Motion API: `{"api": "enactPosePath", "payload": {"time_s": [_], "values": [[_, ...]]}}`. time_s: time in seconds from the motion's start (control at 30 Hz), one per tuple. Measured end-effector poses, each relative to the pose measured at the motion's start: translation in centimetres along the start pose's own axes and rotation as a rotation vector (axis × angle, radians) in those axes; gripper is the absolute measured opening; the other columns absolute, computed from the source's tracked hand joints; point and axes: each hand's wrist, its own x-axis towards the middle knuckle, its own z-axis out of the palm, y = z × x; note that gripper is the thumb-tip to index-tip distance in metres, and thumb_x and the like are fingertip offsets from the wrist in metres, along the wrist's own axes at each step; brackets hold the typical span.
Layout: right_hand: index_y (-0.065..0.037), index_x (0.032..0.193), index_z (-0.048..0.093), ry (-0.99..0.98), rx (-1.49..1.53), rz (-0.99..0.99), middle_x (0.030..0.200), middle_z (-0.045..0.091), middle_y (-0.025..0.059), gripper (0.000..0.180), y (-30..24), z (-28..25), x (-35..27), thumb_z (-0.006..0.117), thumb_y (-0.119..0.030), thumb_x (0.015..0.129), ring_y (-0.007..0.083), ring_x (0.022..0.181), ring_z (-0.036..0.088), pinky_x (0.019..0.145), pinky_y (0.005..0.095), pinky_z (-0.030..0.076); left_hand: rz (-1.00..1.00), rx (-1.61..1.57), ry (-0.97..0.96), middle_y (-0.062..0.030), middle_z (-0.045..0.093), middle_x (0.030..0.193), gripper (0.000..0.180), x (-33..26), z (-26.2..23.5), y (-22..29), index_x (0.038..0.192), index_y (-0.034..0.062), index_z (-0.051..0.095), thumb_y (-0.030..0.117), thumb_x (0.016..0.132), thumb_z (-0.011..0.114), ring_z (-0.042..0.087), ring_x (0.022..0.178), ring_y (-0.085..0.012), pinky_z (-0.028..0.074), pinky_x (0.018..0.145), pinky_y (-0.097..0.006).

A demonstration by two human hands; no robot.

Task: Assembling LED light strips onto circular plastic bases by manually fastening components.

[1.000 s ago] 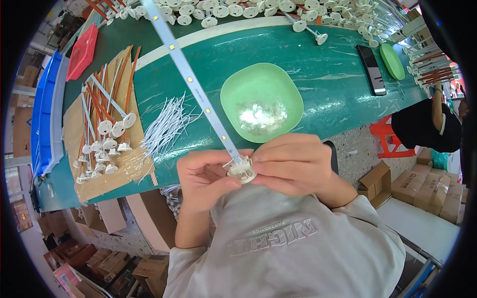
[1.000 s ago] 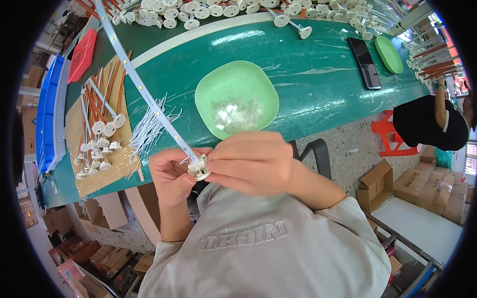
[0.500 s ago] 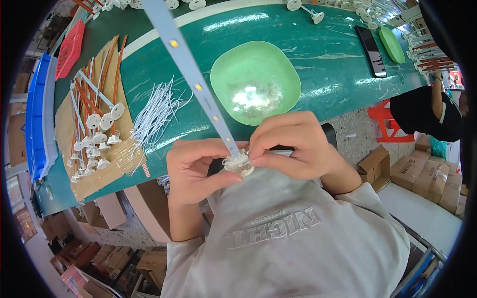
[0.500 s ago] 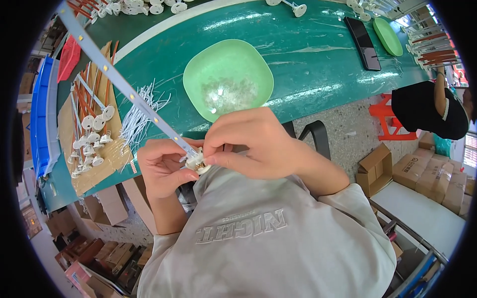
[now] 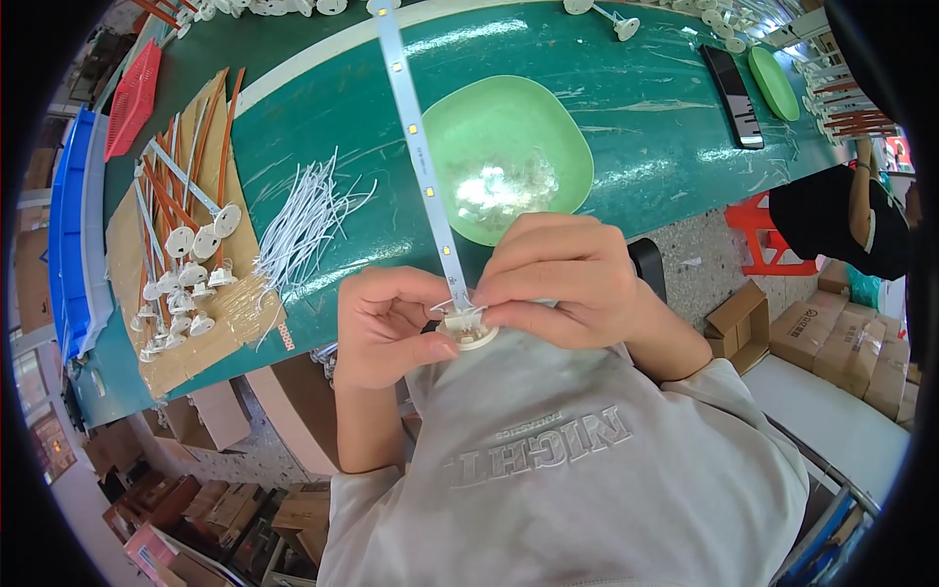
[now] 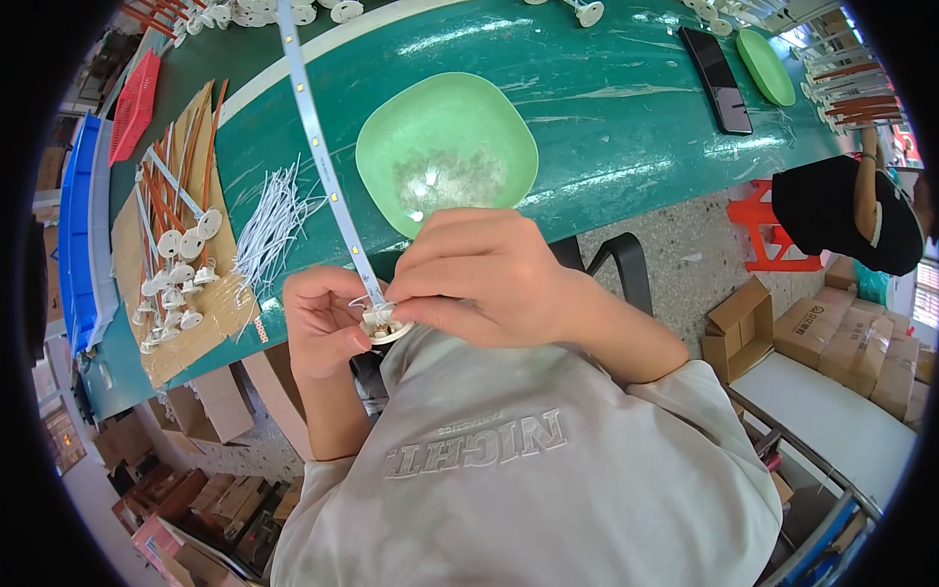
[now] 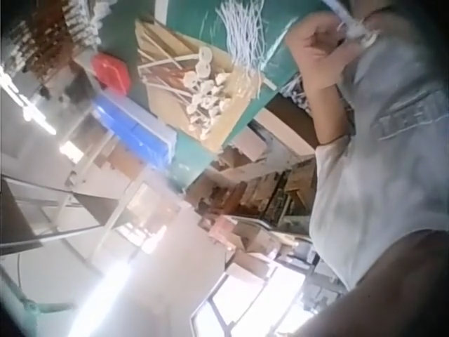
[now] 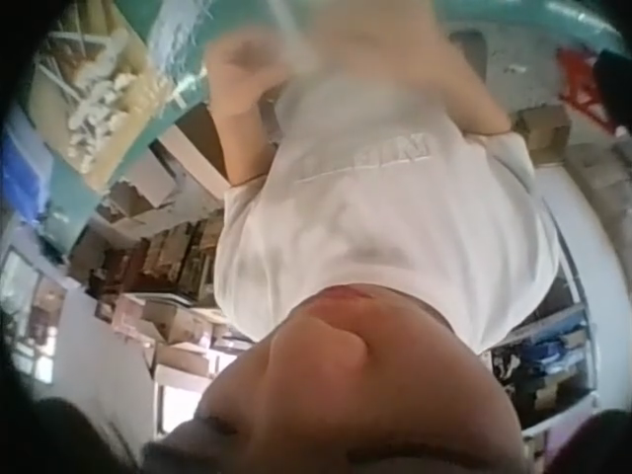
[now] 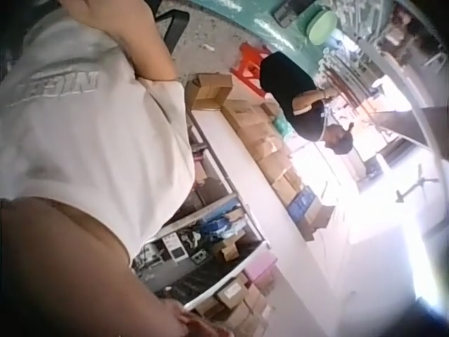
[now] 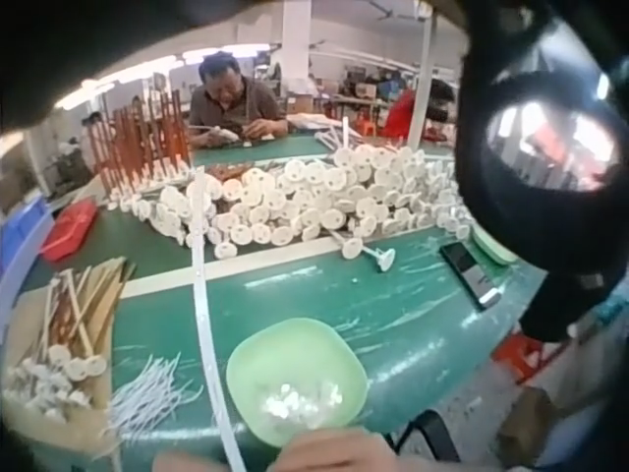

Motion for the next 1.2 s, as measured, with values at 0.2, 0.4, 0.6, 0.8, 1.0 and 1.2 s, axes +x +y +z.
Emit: {"api": "enactPosePath", "payload": {"time_s": [0.2, 0.4, 0.6, 0.8, 1.0, 1.2], "values": [[0.001, 0.085, 0.068, -0.041, 0.167, 0.176, 0.084, 0.066, 0.0111, 0.016, 0.1, 0.1, -0.6, 0.076, 0.003, 0.072, 0.0217, 0.065, 0.060, 0.056, 0.0305, 0.047, 0.026, 0.063, -0.061, -0.0190, 0.069, 0.094, 0.033, 0.2, -0.3, 0.0, 0.102, -0.0128, 0.061, -0.006, 0.074, 0.077, 0.069, 0.087, -0.0211, 0.057, 0.079, -0.033], [0.001, 0.089, 0.066, 0.215, -0.122, -0.024, 0.086, 0.066, 0.0116, 0.028, 0.2, 1.7, -1.4, 0.081, -0.003, 0.066, 0.0226, 0.066, 0.062, 0.055, 0.0294, 0.050, 0.026, 0.041, 0.126, -0.0167, 0.070, 0.094, 0.033, 0.6, 0.8, -0.6, 0.104, -0.0103, 0.059, -0.002, 0.077, 0.077, 0.069, 0.089, -0.0186, 0.056, 0.079, -0.031], [0.001, 0.087, 0.066, 0.330, -0.415, -0.287, 0.080, 0.066, 0.0107, 0.031, 0.7, 2.9, -1.5, 0.082, -0.005, 0.062, 0.0206, 0.062, 0.064, 0.050, 0.0268, 0.052, 0.021, 0.025, 0.167, -0.0170, 0.070, 0.096, 0.030, -0.1, 0.8, -1.2, 0.102, -0.0081, 0.059, 0.002, 0.079, 0.076, 0.069, 0.090, -0.0184, 0.056, 0.078, -0.029], [0.001, 0.083, 0.067, 0.310, -0.468, -0.234, 0.077, 0.066, 0.0103, 0.023, -0.3, 2.4, -2.0, 0.077, 0.000, 0.062, 0.0203, 0.061, 0.065, 0.051, 0.0271, 0.053, -0.029, 0.082, 0.179, -0.0191, 0.068, 0.099, 0.034, -0.9, 0.8, -1.7, 0.102, -0.0081, 0.054, 0.012, 0.084, 0.074, 0.069, 0.090, -0.0222, 0.057, 0.080, -0.033], [0.003, 0.083, 0.068, 0.169, -0.327, -0.217, 0.080, 0.067, 0.0107, 0.021, 1.2, 1.3, -1.4, 0.077, 0.003, 0.064, 0.0235, 0.063, 0.066, 0.053, 0.0292, 0.054, -0.028, 0.068, 0.190, -0.0184, 0.069, 0.098, 0.032, -0.1, -0.8, -2.0, 0.101, -0.0072, 0.055, 0.012, 0.083, 0.075, 0.069, 0.091, -0.0229, 0.056, 0.083, -0.036], [0.001, 0.086, 0.066, 0.146, -0.406, -0.111, 0.082, 0.068, 0.0139, 0.019, -1.0, 0.7, 0.2, 0.073, 0.003, 0.069, 0.0282, 0.070, 0.067, 0.061, 0.0362, 0.055, 0.228, 0.173, 0.235, -0.0201, 0.068, 0.108, 0.037, -0.1, -0.9, 3.9, 0.113, -0.0058, 0.060, -0.012, 0.077, 0.067, 0.066, 0.103, -0.0259, 0.053, 0.090, -0.038]]}}
